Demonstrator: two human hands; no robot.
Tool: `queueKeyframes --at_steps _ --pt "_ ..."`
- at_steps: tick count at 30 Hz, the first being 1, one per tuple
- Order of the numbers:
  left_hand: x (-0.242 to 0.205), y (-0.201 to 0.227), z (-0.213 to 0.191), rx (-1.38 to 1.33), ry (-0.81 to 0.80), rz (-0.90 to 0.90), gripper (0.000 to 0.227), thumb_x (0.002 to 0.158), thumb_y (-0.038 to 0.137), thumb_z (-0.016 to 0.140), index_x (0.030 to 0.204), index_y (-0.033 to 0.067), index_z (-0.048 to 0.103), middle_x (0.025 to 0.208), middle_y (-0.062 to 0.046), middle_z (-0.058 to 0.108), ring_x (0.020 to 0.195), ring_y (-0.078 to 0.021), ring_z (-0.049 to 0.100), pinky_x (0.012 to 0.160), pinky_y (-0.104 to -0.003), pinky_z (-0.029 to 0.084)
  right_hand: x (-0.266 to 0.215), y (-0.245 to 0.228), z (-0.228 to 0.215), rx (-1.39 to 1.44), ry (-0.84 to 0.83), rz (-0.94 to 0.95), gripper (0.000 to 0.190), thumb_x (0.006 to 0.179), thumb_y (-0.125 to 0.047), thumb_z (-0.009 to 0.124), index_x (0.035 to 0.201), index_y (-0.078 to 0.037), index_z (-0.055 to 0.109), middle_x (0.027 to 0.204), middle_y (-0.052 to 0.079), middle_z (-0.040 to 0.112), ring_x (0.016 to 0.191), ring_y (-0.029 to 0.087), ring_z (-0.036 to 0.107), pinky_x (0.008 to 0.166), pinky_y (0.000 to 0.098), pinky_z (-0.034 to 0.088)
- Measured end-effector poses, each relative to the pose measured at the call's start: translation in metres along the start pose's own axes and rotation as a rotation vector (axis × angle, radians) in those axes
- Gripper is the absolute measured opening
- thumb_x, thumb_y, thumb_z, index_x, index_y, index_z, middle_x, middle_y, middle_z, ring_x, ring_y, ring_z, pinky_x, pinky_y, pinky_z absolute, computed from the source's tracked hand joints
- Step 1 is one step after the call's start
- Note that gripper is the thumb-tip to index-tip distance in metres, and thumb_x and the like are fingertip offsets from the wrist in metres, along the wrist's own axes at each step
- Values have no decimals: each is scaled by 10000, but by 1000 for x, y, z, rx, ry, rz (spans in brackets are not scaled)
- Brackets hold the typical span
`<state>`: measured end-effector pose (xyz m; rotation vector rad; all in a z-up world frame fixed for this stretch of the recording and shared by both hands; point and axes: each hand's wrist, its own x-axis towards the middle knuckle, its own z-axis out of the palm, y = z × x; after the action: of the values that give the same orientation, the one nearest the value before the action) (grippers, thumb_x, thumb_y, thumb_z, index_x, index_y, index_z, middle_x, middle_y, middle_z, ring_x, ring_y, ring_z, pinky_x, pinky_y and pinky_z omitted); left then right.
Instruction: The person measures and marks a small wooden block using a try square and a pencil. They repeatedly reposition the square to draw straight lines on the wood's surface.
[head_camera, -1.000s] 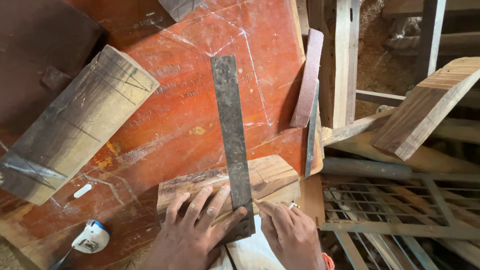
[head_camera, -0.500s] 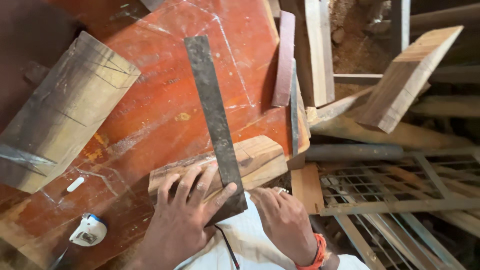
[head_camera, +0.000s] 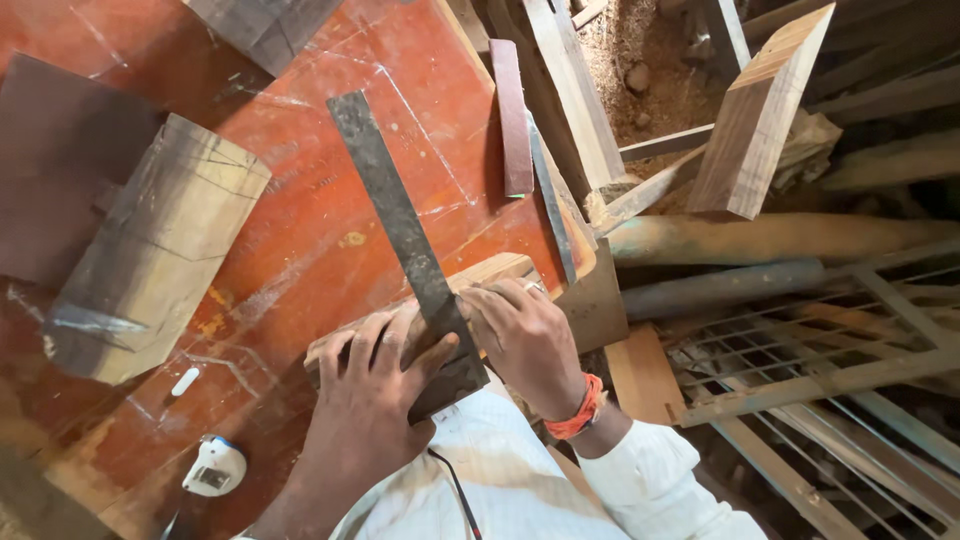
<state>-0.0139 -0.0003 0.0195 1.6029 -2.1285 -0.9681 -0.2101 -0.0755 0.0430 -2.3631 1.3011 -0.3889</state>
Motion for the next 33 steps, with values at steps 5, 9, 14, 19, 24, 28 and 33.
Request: queueKeyframes --at_steps 5,9,14,19,24,28,33 --pt "0 1 -2 4 51 39 870 511 319 847 1346 245 616 1452 -145 423 1348 -331 347 1070 -583 246 -38 -9 -15 -160 -120 -50 293 847 -30 696 1139 -14 709 987 97 640 872 290 632 775 374 528" --pt "-1 1 -1 10 64 52 870 532 304 824 1375 258 612 1470 -147 401 1351 -334 344 1083 -580 240 -66 -13 -34 -64 -273 97 199 855 -60 731 1054 -46 738 949 78 695 867 269 672 744 371 540" --pt "3 1 4 20 68 90 893 566 328 826 1410 229 550 1458 -193 372 1366 -363 324 1126 -640 174 -67 0 -41 104 73 254 221 839 -20 754 1053 -68 781 951 56 763 854 214 714 744 326 563" --pt "16 2 9 -29 -12 78 951 599 320 828 1497 246 522 1466 -203 374 1405 -398 297 1145 -645 164 -47 -1 -34 157 159 335 195 829 -22 770 1022 -51 767 937 68 736 812 199 706 682 295 558" --pt "20 -3 14 -130 27 66 875 602 339 813 1427 231 541 1490 -211 353 1409 -401 297 1126 -614 206 -16 11 -23 122 108 350 211 783 -12 782 987 -67 770 895 56 741 707 190 703 600 283 544" --pt "18 -11 26 -97 -59 36 808 624 250 762 1410 260 576 1514 -181 360 1414 -351 316 1114 -574 220 3 24 -11 41 35 196 271 762 -12 792 1022 -76 751 903 53 749 721 207 695 640 300 548" --pt "16 -15 35 -98 60 73 686 765 356 648 1438 261 558 1542 -178 376 1417 -347 329 1137 -575 237 15 26 -5 -33 -7 153 291 734 -13 802 1009 -72 730 858 49 738 698 219 689 628 313 536"
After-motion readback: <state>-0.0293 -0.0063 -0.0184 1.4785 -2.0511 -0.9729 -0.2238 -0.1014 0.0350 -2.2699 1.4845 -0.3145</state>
